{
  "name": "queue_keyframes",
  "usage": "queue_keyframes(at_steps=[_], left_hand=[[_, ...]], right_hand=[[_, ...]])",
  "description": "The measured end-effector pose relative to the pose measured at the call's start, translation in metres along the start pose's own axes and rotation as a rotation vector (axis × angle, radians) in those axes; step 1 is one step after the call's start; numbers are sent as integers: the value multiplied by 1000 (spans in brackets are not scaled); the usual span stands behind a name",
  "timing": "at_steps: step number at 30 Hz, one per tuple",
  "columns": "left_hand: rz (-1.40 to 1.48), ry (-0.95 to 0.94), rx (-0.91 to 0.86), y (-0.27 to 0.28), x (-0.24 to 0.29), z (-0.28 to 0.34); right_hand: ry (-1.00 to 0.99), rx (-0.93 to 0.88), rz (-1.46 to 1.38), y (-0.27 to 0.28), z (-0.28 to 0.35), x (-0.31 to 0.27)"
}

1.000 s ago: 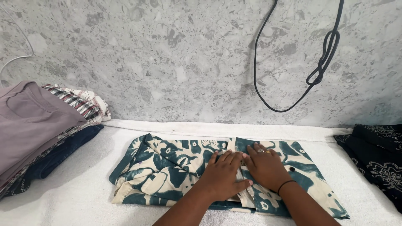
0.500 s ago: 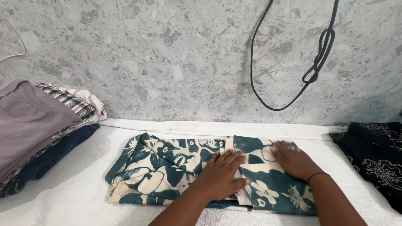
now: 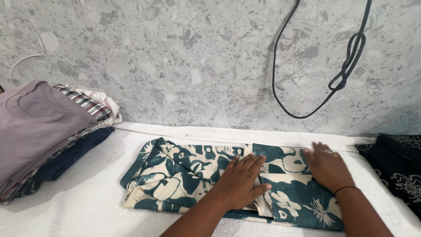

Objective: The person folds a floral-patterned shirt on a white surface. They smooth the fabric, fold the sleeves inward, fold the shirt in half lengthwise, and then fold it into a compact square, placing it on a stack of other folded clothes.

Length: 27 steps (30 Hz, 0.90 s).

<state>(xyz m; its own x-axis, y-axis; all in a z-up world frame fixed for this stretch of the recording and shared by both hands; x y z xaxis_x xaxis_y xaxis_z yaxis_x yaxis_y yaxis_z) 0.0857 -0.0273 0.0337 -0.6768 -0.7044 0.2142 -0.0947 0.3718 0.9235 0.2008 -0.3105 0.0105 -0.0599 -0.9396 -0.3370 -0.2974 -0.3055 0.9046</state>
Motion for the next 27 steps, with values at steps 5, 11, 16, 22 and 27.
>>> queue_keyframes(at_steps=[5,11,16,22,27], left_hand=[[-34,-15,-37,-5,4,1],[-30,1,-82,-10,0,-1],[37,39,-133,-15,-7,-3],[32,45,-175,-23,-9,-1],[22,46,-184,-27,-9,-1]], right_hand=[[153,-128,196,-9,49,-106],[274,-218,-187,-19,72,-153],[422,-207,-448,-2,49,-134],[-297,-265,-28,7,5,35],[-810,-416,-385,10,43,103]])
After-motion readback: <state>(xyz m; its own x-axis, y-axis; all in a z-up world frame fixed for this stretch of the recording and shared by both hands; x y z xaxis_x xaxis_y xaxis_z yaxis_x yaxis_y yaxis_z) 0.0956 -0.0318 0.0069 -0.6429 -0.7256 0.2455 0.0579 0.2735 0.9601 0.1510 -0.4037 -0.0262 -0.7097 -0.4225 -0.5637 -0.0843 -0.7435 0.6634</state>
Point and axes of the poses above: each hand's wrist, its own z-axis away from the middle knuckle, its own y-axis out of the back of the hand, x = y × z, the point moved 10 cm from there along -z, towards the middle knuckle, and after that the axes turned 11 degrees about -z, right-handed, at the moved point
